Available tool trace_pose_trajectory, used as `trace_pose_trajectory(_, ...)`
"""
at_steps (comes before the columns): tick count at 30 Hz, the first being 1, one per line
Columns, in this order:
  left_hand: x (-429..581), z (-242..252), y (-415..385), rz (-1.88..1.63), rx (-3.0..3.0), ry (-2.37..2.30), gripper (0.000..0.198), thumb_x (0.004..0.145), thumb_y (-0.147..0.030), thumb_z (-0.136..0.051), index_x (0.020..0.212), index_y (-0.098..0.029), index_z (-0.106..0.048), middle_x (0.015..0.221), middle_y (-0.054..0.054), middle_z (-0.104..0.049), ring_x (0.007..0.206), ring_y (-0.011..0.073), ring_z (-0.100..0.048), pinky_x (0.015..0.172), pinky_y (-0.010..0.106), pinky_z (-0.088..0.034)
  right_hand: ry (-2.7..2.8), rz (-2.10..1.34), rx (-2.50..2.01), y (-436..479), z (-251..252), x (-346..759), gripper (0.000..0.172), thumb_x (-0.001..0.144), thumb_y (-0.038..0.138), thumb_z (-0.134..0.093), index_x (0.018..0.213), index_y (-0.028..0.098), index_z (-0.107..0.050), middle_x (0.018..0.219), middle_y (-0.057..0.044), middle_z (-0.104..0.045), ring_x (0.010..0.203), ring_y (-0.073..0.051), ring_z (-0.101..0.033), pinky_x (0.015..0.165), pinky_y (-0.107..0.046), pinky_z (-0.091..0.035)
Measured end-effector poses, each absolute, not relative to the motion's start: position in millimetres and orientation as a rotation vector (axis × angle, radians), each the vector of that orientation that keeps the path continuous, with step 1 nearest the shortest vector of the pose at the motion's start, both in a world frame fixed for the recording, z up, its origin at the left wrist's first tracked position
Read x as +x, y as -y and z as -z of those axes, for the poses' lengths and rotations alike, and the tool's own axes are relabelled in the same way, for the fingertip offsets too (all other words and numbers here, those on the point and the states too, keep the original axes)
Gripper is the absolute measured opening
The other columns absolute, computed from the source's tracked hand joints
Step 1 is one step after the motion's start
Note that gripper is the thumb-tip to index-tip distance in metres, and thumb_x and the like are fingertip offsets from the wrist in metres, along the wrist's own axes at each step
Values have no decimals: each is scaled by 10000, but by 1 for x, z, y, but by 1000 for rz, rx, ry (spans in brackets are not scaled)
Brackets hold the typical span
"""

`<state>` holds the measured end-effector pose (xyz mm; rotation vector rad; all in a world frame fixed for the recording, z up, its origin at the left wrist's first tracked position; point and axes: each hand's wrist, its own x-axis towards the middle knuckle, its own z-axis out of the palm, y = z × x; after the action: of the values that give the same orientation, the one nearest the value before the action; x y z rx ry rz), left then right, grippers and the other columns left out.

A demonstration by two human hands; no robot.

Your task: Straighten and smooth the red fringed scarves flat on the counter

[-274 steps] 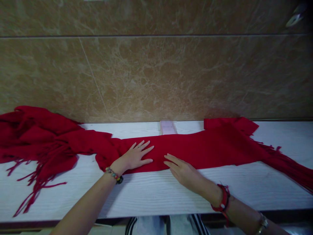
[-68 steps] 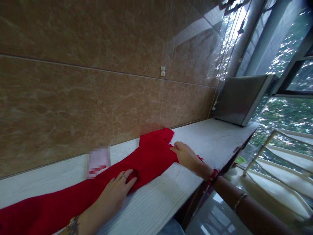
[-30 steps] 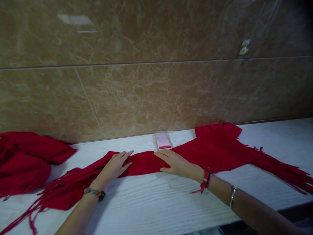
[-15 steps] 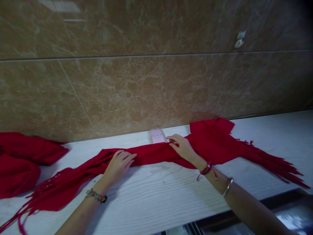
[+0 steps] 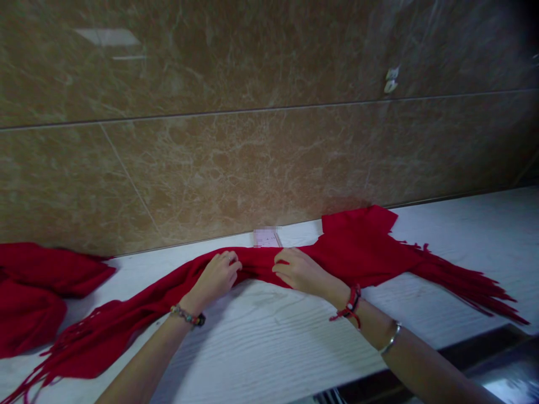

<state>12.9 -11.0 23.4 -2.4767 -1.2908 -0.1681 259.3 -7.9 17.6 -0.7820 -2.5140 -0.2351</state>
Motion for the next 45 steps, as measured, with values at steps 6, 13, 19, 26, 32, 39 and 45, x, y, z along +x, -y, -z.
trace_pose_trajectory(6,-14,-8,39,78,-2610,1475,271,808,-179,-436,1053,-193,-552,1062,72,-573,943,189,-545,808,302,-444,2827,264,-944,17,-1,244,84,773,134,-540,802,133,-619,795,-73,-610,761,-185,-555,664,-284,-431)
trace_pose_trajectory(13,-46,-12,21,116,-2378,1664,405,782,-14,-322,1098,-158,-530,1044,88,-598,936,189,-567,818,315,-450,2594,-289,-994,6,-10,256,203,710,48,-473,791,142,-634,756,-48,-624,693,-137,-556,634,-235,-422)
trace_pose_trajectory(19,-18,-17,38,340,-2439,1414,290,784,-102,-413,1024,-160,-566,984,89,-564,932,206,-522,828,347,-422,2276,-1123,-807,-16,-15,289,247,712,182,-492,907,119,-630,776,-31,-619,683,-119,-546,608,-224,-425)
trace_pose_trajectory(26,26,0,49,93,-2577,1313,265,815,-155,-449,1068,-174,-526,1054,87,-570,968,216,-529,845,378,-409,2658,-1132,-678,-12,-13,286,286,736,214,-512,969,130,-655,810,-37,-642,660,-119,-536,592,-222,-408)
trace_pose_trajectory(32,14,-18,56,38,-2674,1353,219,812,-127,-407,977,-168,-546,895,52,-621,769,165,-587,671,259,-453,2677,-1078,-617,-5,-18,282,282,781,258,-511,1002,141,-639,871,-44,-658,731,-134,-575,666,-234,-438)
trace_pose_trajectory(39,21,-18,58,83,-2743,1301,320,903,-286,-301,1063,-177,-556,999,85,-616,913,189,-570,810,325,-439,2695,-712,-667,2,-20,276,251,815,235,-502,1019,165,-630,1000,-63,-636,915,-163,-564,846,-279,-407)
trace_pose_trajectory(45,23,1,54,-30,-2942,1348,502,886,-490,-266,1338,-272,-276,1422,66,-241,1297,246,-191,1035,462,-195,2823,-452,-893,23,-12,280,379,831,271,-497,1184,136,-525,1210,-116,-519,1129,-208,-446,960,-318,-336)
